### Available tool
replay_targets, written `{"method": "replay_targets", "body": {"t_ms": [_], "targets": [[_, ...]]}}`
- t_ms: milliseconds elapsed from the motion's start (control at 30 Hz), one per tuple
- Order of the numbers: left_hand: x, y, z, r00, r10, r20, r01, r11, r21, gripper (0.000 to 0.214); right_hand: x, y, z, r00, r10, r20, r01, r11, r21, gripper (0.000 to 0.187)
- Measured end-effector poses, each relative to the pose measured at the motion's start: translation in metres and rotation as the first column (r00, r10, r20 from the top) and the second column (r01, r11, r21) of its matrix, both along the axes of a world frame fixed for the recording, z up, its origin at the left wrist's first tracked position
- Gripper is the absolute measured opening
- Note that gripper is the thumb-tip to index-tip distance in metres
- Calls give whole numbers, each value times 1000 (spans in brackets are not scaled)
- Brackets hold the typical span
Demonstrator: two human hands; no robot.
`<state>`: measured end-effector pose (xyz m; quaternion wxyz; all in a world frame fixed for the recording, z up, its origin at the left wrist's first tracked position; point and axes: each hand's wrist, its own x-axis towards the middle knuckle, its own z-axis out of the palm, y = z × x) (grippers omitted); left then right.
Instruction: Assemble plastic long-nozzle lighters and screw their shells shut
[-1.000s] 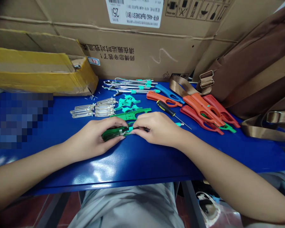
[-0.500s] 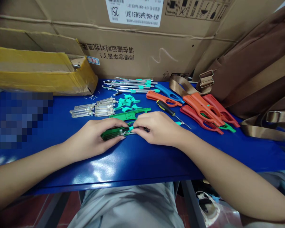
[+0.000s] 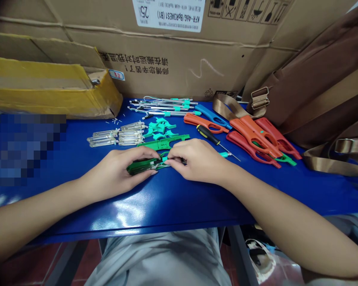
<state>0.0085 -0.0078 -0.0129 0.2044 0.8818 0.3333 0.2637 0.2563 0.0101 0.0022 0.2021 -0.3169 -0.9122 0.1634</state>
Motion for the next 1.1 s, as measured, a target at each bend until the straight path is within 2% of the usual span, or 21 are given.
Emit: {"method": "replay_targets", "body": {"t_ms": [267, 400, 533, 867, 1100], "targets": [[1, 0, 1, 1000, 23, 12, -23, 999, -28, 24, 2, 3, 2, 996, 59, -65, -61, 998, -34, 13], [0, -1, 2, 1000, 20, 4, -20, 1000, 15, 25, 4, 3, 4, 996, 76, -53, -78, 996, -36, 14], [0, -2, 2, 1000, 17, -3, -17, 998, 55, 25, 3, 3, 5, 997, 69, -36, -71, 997, -43, 15], [1, -1, 1, 1000, 25, -7, -25, 999, 40, 25, 1, 1, 4, 999, 7, 47, -5, 999, -50, 14], [1, -2, 1, 999, 32, -9, -32, 999, 24, 25, 1, 2, 3, 1000, 12, 0, -12, 998, -53, 11]]}}
